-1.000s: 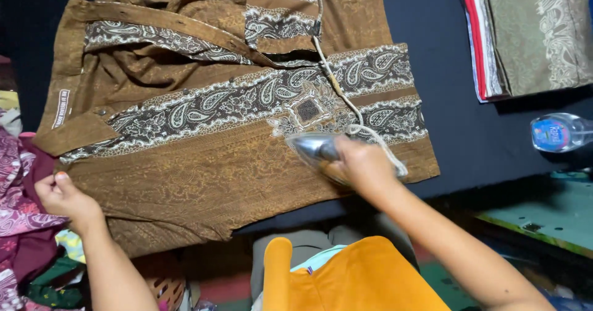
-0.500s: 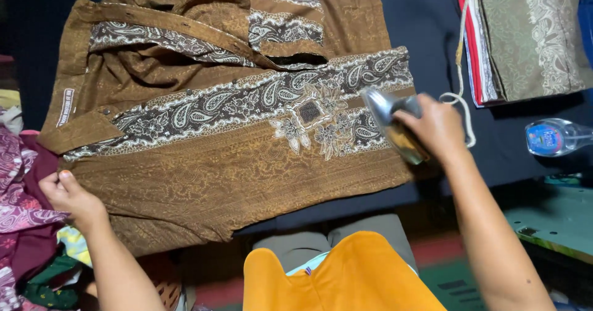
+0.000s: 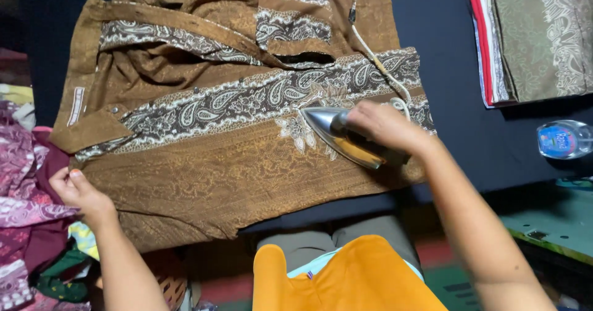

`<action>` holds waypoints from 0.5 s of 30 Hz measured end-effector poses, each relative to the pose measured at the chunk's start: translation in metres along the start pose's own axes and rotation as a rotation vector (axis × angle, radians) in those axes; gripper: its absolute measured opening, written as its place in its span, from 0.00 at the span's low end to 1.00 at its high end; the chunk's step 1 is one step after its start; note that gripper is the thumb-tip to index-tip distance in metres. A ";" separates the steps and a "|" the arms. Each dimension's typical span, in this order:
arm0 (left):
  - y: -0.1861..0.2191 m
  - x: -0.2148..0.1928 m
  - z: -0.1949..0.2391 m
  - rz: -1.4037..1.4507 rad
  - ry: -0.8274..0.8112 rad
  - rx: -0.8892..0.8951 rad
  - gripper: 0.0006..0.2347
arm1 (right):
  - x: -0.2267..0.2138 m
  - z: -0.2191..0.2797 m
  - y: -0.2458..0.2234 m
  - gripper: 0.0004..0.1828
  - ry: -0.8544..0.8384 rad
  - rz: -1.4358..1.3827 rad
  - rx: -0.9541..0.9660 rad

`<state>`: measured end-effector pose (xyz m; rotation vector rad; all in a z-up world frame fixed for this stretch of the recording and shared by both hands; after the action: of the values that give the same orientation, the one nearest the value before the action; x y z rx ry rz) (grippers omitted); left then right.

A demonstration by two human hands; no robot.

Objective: Ironing a brown patterned shirt on an ironing board.

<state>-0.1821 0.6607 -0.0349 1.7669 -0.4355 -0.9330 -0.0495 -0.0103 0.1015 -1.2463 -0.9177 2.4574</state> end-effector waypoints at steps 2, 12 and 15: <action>0.009 0.003 0.001 -0.030 -0.006 -0.016 0.06 | -0.056 -0.006 0.019 0.21 0.170 -0.193 0.024; 0.005 -0.002 0.008 -0.089 0.026 -0.012 0.07 | -0.139 -0.133 0.243 0.12 0.481 0.208 0.220; 0.020 0.000 0.013 -0.216 0.055 -0.107 0.06 | -0.145 -0.139 0.208 0.14 0.460 0.465 0.212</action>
<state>-0.1899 0.6446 -0.0182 1.7601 -0.1578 -1.0364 0.1632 -0.1794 0.0030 -1.9978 -0.2584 2.3191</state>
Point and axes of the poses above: each hand's wrist, its own z-axis away from the middle knuckle, its own x-axis out of the palm, y = z × x, the point moved 10 cm from there along -z, towards the middle knuckle, and after that the axes turned 13 degrees about -x, right-handed, at the moved point
